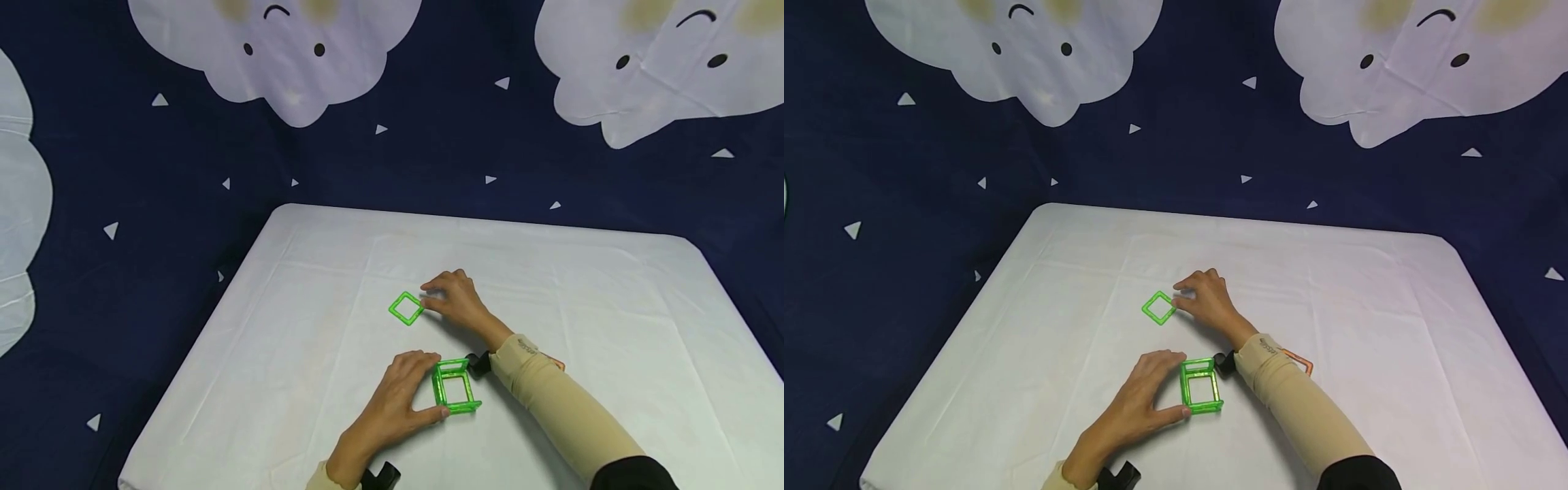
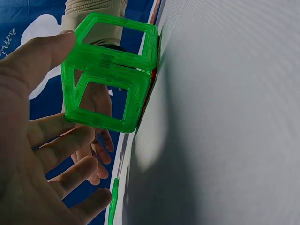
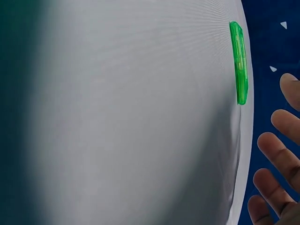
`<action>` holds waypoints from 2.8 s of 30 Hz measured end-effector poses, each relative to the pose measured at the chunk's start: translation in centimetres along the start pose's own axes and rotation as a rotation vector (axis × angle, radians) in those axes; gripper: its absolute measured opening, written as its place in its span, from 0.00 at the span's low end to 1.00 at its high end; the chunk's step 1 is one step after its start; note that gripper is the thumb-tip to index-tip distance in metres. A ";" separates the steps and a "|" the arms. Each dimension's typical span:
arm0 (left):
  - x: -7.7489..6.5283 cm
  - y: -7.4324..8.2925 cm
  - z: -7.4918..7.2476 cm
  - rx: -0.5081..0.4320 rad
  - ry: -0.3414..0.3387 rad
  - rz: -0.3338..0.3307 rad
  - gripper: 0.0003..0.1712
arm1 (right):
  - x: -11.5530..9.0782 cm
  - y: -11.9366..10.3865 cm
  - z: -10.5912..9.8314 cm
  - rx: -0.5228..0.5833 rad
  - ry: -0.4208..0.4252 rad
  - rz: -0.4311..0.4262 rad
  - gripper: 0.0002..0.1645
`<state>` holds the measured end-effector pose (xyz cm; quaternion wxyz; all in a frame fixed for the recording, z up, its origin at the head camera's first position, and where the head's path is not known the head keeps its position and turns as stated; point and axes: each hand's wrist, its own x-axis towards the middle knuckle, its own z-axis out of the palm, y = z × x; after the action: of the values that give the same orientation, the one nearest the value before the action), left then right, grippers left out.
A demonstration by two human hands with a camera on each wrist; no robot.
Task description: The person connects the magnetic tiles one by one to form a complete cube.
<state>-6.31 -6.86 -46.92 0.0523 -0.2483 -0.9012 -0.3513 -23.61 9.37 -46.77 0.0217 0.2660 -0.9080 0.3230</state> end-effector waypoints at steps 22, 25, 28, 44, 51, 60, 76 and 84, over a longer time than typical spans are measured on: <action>-0.2 0.3 0.1 0.069 0.019 0.013 0.42 | 1.0 -0.1 0.7 -0.104 -0.097 0.057 0.19; -0.3 0.3 0.1 0.063 0.013 0.000 0.41 | 1.0 -0.2 0.9 -0.136 -0.097 0.056 0.18; -0.3 0.4 0.1 0.058 0.010 -0.011 0.42 | 1.0 -0.1 1.0 -0.155 -0.094 0.055 0.16; -0.3 0.3 0.4 0.092 0.036 0.018 0.41 | 1.1 0.0 1.1 -0.088 -0.082 0.072 0.06; -0.3 0.3 0.3 0.071 0.027 -0.004 0.42 | 1.0 0.1 1.2 -0.081 -0.084 0.065 0.06; -0.3 0.3 0.3 0.075 0.031 -0.003 0.42 | 1.0 0.1 1.3 -0.079 -0.088 0.083 0.05; -0.3 0.4 0.4 0.082 0.039 0.009 0.41 | 0.6 0.1 0.7 -0.017 -0.069 0.068 0.04; -0.3 0.4 0.4 0.064 0.037 0.004 0.43 | 0.2 -0.2 0.3 0.015 -0.054 0.062 0.04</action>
<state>-5.81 -6.51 -47.03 0.0776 -0.2420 -0.9104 -0.3265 -23.60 8.95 -46.81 -0.0148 0.2463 -0.9136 0.3232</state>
